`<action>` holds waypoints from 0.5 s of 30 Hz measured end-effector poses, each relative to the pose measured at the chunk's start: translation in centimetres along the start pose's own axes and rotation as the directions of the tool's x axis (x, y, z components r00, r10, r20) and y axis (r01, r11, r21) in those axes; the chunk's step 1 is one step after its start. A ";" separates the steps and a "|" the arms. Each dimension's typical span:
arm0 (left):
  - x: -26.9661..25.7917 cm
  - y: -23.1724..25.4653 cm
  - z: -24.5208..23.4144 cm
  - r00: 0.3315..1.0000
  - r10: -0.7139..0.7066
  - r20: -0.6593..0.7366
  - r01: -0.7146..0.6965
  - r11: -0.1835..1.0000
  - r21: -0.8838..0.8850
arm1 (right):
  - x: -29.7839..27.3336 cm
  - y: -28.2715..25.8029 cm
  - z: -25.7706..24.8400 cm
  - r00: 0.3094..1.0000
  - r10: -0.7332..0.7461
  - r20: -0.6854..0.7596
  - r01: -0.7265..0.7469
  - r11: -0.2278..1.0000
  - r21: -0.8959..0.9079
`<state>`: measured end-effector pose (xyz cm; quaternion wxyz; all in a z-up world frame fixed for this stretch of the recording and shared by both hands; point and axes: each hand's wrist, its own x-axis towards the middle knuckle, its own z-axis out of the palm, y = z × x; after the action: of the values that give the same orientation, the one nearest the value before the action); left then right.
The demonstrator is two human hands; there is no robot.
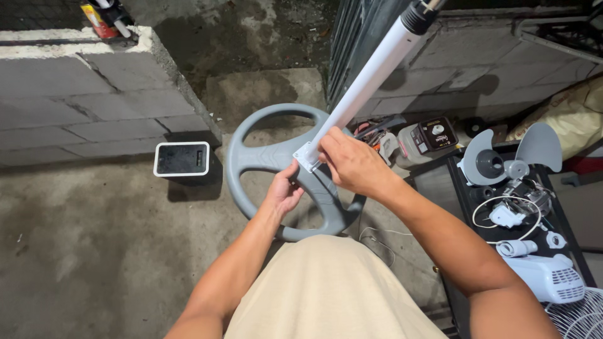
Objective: The person attaches a white pole to a grey circular base using a screwdriver. They tighten the screws to secure the pole, then insert a metal rod into the center of the base.
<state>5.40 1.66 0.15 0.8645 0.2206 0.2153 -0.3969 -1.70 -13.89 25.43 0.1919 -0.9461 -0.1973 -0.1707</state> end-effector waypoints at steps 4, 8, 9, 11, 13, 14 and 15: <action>0.0 0.1 0.3 0.999 -0.032 0.036 0.031 0.999 0.015 | 0.5 0.0 0.4 0.974 0.184 0.135 -0.161 0.973 -0.166; -0.3 0.2 0.6 0.999 -0.048 0.022 0.048 0.999 0.004 | 0.2 -0.4 -0.1 0.998 0.042 0.040 -0.040 0.997 -0.059; -0.4 0.2 0.6 0.998 -0.047 0.048 0.046 0.999 0.015 | 0.1 -0.3 -0.1 1.000 -0.027 0.007 0.027 0.999 -0.036; -0.6 0.3 0.5 0.994 -0.050 0.097 0.046 0.998 0.036 | 0.1 0.0 0.3 0.999 -0.050 0.010 0.050 0.999 -0.015; -0.5 0.3 0.2 0.993 -0.065 0.095 0.063 0.998 0.031 | 0.3 0.2 0.8 0.995 0.040 0.086 -0.039 0.999 -0.019; -0.4 0.3 0.0 0.993 -0.073 0.094 0.070 0.997 0.028 | 0.4 0.2 0.9 0.987 0.093 0.131 -0.084 0.994 -0.073; -0.2 0.3 -0.1 0.994 -0.073 0.078 0.071 0.997 0.025 | 0.5 0.2 0.9 0.974 0.144 0.172 -0.123 0.984 -0.127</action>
<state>5.45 2.02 0.20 0.8550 0.2063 0.1842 -0.4388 -0.97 -13.52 24.77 0.1290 -0.9784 -0.1396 -0.0818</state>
